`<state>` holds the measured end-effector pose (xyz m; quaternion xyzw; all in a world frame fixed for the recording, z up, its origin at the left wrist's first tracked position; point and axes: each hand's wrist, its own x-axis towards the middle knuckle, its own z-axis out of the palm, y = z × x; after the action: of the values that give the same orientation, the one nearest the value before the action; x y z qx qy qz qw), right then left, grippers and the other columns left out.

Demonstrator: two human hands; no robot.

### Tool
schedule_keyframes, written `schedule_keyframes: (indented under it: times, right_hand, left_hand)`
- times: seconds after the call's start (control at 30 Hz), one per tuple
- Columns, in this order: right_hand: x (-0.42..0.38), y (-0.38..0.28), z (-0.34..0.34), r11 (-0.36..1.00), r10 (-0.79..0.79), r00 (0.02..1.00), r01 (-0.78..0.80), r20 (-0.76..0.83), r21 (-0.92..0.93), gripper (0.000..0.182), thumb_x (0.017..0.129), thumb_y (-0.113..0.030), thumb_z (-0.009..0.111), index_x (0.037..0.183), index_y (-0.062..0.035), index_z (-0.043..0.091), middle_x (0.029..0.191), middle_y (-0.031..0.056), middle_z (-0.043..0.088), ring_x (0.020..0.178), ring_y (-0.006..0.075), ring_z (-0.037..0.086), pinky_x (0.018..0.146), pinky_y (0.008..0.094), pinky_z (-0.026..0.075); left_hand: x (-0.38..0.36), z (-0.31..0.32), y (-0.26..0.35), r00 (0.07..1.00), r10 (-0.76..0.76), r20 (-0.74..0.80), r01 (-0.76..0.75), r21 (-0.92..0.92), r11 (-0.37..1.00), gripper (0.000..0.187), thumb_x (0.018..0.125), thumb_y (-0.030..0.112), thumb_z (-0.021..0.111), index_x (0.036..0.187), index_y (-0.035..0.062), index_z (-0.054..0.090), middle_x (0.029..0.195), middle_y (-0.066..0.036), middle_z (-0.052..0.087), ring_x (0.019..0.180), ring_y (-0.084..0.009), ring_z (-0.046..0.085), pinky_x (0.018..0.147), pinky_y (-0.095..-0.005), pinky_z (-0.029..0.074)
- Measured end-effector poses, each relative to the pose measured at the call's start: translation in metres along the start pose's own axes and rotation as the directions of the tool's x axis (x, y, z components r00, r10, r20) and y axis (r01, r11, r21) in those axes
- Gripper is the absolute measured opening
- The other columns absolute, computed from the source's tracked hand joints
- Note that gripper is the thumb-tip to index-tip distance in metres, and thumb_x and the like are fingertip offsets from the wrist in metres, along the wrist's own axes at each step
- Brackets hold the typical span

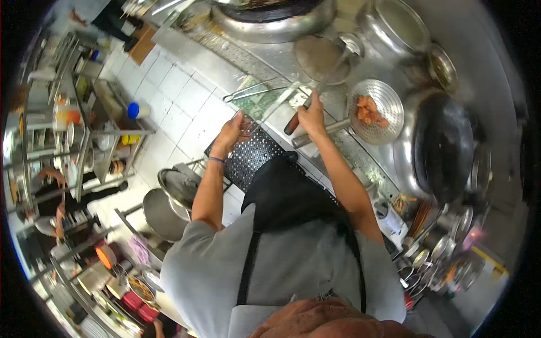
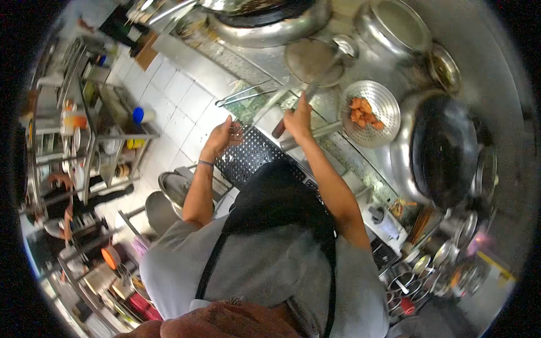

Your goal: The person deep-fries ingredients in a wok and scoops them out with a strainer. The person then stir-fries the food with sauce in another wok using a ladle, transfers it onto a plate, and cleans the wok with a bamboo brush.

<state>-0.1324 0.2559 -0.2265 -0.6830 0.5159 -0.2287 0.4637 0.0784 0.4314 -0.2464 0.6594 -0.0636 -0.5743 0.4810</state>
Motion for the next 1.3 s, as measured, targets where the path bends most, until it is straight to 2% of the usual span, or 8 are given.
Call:
schedule_keyframes:
  times: [0.1, 0.23, 0.33, 0.43, 0.63, 0.87, 1.1, 1.3]
  right_hand:
    - [0.015, 0.030, 0.013, 0.968, 0.079, 0.985, -0.112, 0.152, 0.225, 0.074, 0.086, 0.002, 0.058, 0.151, -0.0022, 0.023, 0.140, 0.0211, 0.044, 0.122, 0.0247, 0.050, 0.098, 0.0332, 0.043]
    - [0.002, 0.025, 0.004, 0.996, -0.041, 0.993, 0.031, 0.114, 0.085, 0.060, 0.085, -0.003, 0.058, 0.142, 0.0024, 0.040, 0.120, 0.0254, 0.053, 0.105, 0.0339, 0.058, 0.092, 0.0369, 0.046]
    - [-0.040, 0.000, -0.022, 0.964, -0.200, 0.979, 0.189, -0.041, -0.189, 0.043, 0.084, -0.003, 0.059, 0.127, 0.0028, 0.054, 0.102, 0.0197, 0.058, 0.086, 0.0321, 0.059, 0.081, 0.0380, 0.048]
    - [-0.073, 0.019, -0.028, 0.979, -0.150, 0.968, 0.118, -0.200, -0.165, 0.027, 0.080, 0.002, 0.063, 0.108, -0.0007, 0.062, 0.091, 0.0127, 0.052, 0.072, 0.0210, 0.055, 0.065, 0.0322, 0.047]
    - [-0.101, 0.015, -0.054, 0.938, -0.054, 0.929, -0.078, -0.365, -0.338, 0.024, 0.080, -0.005, 0.068, 0.103, -0.0011, 0.062, 0.094, 0.0173, 0.051, 0.089, 0.0339, 0.054, 0.078, 0.0419, 0.044]
    - [-0.143, 0.028, -0.080, 0.708, 0.017, 0.868, -0.361, -0.497, -0.607, 0.055, 0.071, -0.015, 0.076, 0.120, -0.0019, 0.054, 0.114, 0.0233, 0.050, 0.103, 0.0378, 0.050, 0.084, 0.0507, 0.041]
    - [-0.171, 0.037, -0.092, 0.845, 0.505, 0.787, -0.535, -0.354, 0.015, 0.076, 0.081, -0.009, 0.058, 0.148, -0.0117, 0.024, 0.130, 0.0330, 0.043, 0.105, 0.0490, 0.056, 0.087, 0.0520, 0.049]
    - [-0.202, 0.092, -0.074, 0.894, 0.394, 0.891, -0.314, -0.228, 0.319, 0.073, 0.081, -0.016, 0.064, 0.141, 0.0061, 0.030, 0.127, 0.0281, 0.051, 0.115, 0.0390, 0.053, 0.098, 0.0415, 0.043]
  left_hand:
    - [0.029, -0.057, -0.032, 0.982, -0.149, -0.117, 0.132, -0.147, 0.980, 0.047, 0.101, 0.042, 0.043, 0.108, -0.0030, 0.055, 0.091, -0.013, 0.061, 0.072, -0.0259, 0.064, 0.064, -0.0368, 0.056]
    - [0.127, -0.090, -0.091, 0.959, -0.201, -0.201, 0.191, -0.070, 0.979, 0.030, 0.099, 0.027, 0.048, 0.105, -0.0007, 0.057, 0.083, -0.011, 0.062, 0.061, -0.0230, 0.058, 0.057, -0.0323, 0.051]
    - [0.208, -0.080, -0.111, 0.969, -0.168, -0.181, 0.095, -0.353, 0.931, 0.023, 0.095, 0.022, 0.052, 0.107, 0.0057, 0.064, 0.103, -0.013, 0.068, 0.085, -0.0300, 0.067, 0.072, -0.0432, 0.057]
    - [0.274, -0.076, -0.118, 0.956, 0.229, 0.184, -0.125, -0.451, 0.884, 0.049, 0.091, 0.041, 0.062, 0.123, 0.0045, 0.057, 0.121, -0.014, 0.062, 0.107, -0.0287, 0.060, 0.084, -0.0442, 0.053]
    - [0.273, -0.016, -0.073, 0.983, -0.181, -0.033, 0.149, -0.428, 0.891, 0.047, 0.092, 0.042, 0.062, 0.120, 0.0051, 0.057, 0.114, -0.012, 0.061, 0.103, -0.0268, 0.060, 0.084, -0.0423, 0.052]
    - [0.189, -0.007, -0.116, 0.907, -0.395, 0.148, 0.415, -0.139, 0.899, 0.045, 0.092, 0.043, 0.062, 0.117, 0.0059, 0.057, 0.106, -0.009, 0.060, 0.098, -0.0245, 0.059, 0.084, -0.0402, 0.052]
    - [0.143, 0.028, -0.116, 0.756, -0.596, 0.271, 0.527, 0.287, 0.800, 0.044, 0.092, 0.045, 0.062, 0.113, 0.0066, 0.057, 0.099, -0.006, 0.058, 0.093, -0.0221, 0.058, 0.084, -0.0381, 0.051]
    - [0.135, 0.094, -0.094, 0.721, -0.613, 0.324, 0.413, 0.510, 0.755, 0.043, 0.092, 0.045, 0.062, 0.111, 0.0073, 0.058, 0.092, -0.003, 0.057, 0.088, -0.0202, 0.058, 0.084, -0.0363, 0.050]
